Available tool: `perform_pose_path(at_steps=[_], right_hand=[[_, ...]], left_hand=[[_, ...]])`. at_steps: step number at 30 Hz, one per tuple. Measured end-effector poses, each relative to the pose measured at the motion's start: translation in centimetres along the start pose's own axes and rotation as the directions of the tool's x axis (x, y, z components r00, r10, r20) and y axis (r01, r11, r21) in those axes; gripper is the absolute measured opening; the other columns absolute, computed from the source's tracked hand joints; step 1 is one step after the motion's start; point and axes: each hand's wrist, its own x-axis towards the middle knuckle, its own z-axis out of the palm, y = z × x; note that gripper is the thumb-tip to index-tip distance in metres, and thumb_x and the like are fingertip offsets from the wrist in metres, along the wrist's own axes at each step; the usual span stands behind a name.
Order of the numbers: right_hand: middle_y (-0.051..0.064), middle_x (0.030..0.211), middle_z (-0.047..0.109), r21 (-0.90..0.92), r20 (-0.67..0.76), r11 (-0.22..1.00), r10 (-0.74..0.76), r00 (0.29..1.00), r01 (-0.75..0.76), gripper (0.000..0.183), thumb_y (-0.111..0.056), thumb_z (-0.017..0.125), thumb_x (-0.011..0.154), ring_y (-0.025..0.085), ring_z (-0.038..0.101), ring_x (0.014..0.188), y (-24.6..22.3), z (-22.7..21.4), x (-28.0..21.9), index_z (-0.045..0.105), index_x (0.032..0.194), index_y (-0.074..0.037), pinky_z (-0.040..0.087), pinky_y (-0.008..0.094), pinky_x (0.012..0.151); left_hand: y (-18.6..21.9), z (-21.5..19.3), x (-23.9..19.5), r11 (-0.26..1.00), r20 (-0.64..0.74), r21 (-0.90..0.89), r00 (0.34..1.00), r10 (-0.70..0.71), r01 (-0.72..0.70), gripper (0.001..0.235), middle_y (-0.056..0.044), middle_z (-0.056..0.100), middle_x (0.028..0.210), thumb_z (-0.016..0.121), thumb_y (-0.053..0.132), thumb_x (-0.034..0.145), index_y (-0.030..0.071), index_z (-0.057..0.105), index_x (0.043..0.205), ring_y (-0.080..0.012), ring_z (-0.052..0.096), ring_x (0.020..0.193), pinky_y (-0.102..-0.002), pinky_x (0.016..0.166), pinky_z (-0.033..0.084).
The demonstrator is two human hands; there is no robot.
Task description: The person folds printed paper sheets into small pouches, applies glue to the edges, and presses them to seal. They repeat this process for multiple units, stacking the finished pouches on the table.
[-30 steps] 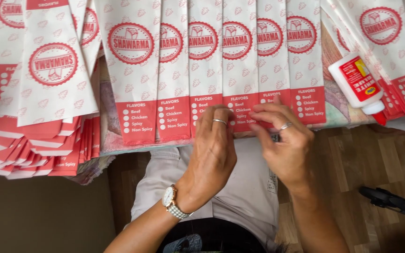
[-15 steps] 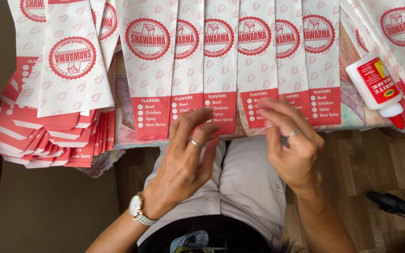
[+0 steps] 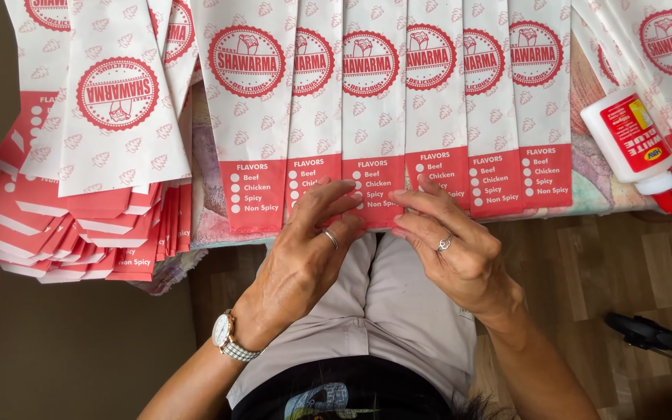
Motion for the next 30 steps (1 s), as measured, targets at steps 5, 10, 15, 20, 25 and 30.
perform_pose_path(at_steps=[5, 10, 15, 20, 25, 30], right_hand=[[0.012, 0.115, 0.075, -0.018, 0.023, 1.000, 0.017, 1.000, -0.017, 0.005, -0.001, 0.073, 0.094, 0.035, 0.064, 0.127, -0.2, -0.1, 0.1, 0.077, 0.096, -0.002, 0.055, 0.043, 0.103], [0.013, 0.114, 0.075, 0.026, 0.018, 0.991, 0.127, 0.992, -0.128, 0.007, -0.003, 0.069, 0.098, 0.033, 0.069, 0.119, -1.1, 0.0, 0.7, 0.072, 0.093, 0.001, 0.050, 0.043, 0.110], [0.013, 0.109, 0.074, 0.030, 0.019, 0.974, 0.226, 0.974, -0.226, 0.009, -0.002, 0.072, 0.097, 0.030, 0.075, 0.105, -2.4, -0.4, 2.4, 0.069, 0.090, 0.002, 0.061, 0.038, 0.094], [0.015, 0.101, 0.072, 0.069, -0.022, 0.965, 0.254, 0.967, -0.252, 0.012, 0.004, 0.078, 0.090, 0.030, 0.077, 0.092, -2.8, -0.4, 3.2, 0.069, 0.082, 0.004, 0.062, 0.036, 0.081], [0.011, 0.101, 0.073, 0.073, 0.025, 0.956, 0.284, 0.959, -0.285, 0.012, 0.001, 0.083, 0.086, 0.030, 0.077, 0.096, -2.1, -0.6, 3.2, 0.071, 0.085, -0.001, 0.060, 0.038, 0.086], [0.010, 0.100, 0.073, 0.066, 0.059, 0.948, 0.309, 0.949, -0.313, 0.014, 0.000, 0.084, 0.084, 0.030, 0.075, 0.100, -1.8, -0.6, 3.3, 0.072, 0.091, -0.003, 0.057, 0.040, 0.091]], left_hand=[[-0.2, 0.0, 0.0, 0.998, -0.003, 0.012, 0.998, 0.056, -0.056, 0.004, -0.017, 0.066, 0.111, 0.071, 0.000, 0.095, -0.002, 0.072, 0.092, -0.0347, 0.071, 0.113, -0.050, 0.105, 0.052], [-0.2, 0.5, 0.2, 0.999, 0.004, 0.031, 0.999, 0.033, -0.033, 0.008, -0.016, 0.066, 0.105, 0.068, -0.001, 0.096, -0.005, 0.070, 0.090, -0.0344, 0.067, 0.118, -0.051, 0.109, 0.048], [0.0, 1.2, 0.5, 0.998, -0.012, 0.019, 0.998, -0.055, 0.055, 0.010, -0.015, 0.063, 0.100, 0.067, -0.001, 0.096, -0.006, 0.066, 0.087, -0.0355, 0.064, 0.117, -0.053, 0.110, 0.046], [0.5, 1.9, 0.3, 0.958, -0.064, -0.072, 0.958, -0.281, 0.277, 0.011, -0.014, 0.061, 0.104, 0.072, -0.001, 0.090, -0.001, 0.065, 0.082, -0.0367, 0.066, 0.109, -0.049, 0.098, 0.052], [1.4, 2.6, 0.8, 0.932, -0.128, -0.119, 0.925, -0.357, 0.343, 0.015, -0.015, 0.060, 0.103, 0.071, -0.006, 0.084, 0.001, 0.060, 0.090, -0.0391, 0.067, 0.104, -0.048, 0.095, 0.052], [1.6, 3.7, 0.6, 0.955, -0.206, 0.003, 0.935, -0.290, 0.297, 0.023, -0.015, 0.060, 0.108, 0.070, -0.002, 0.086, 0.004, 0.057, 0.104, -0.0381, 0.063, 0.112, -0.051, 0.101, 0.045]])
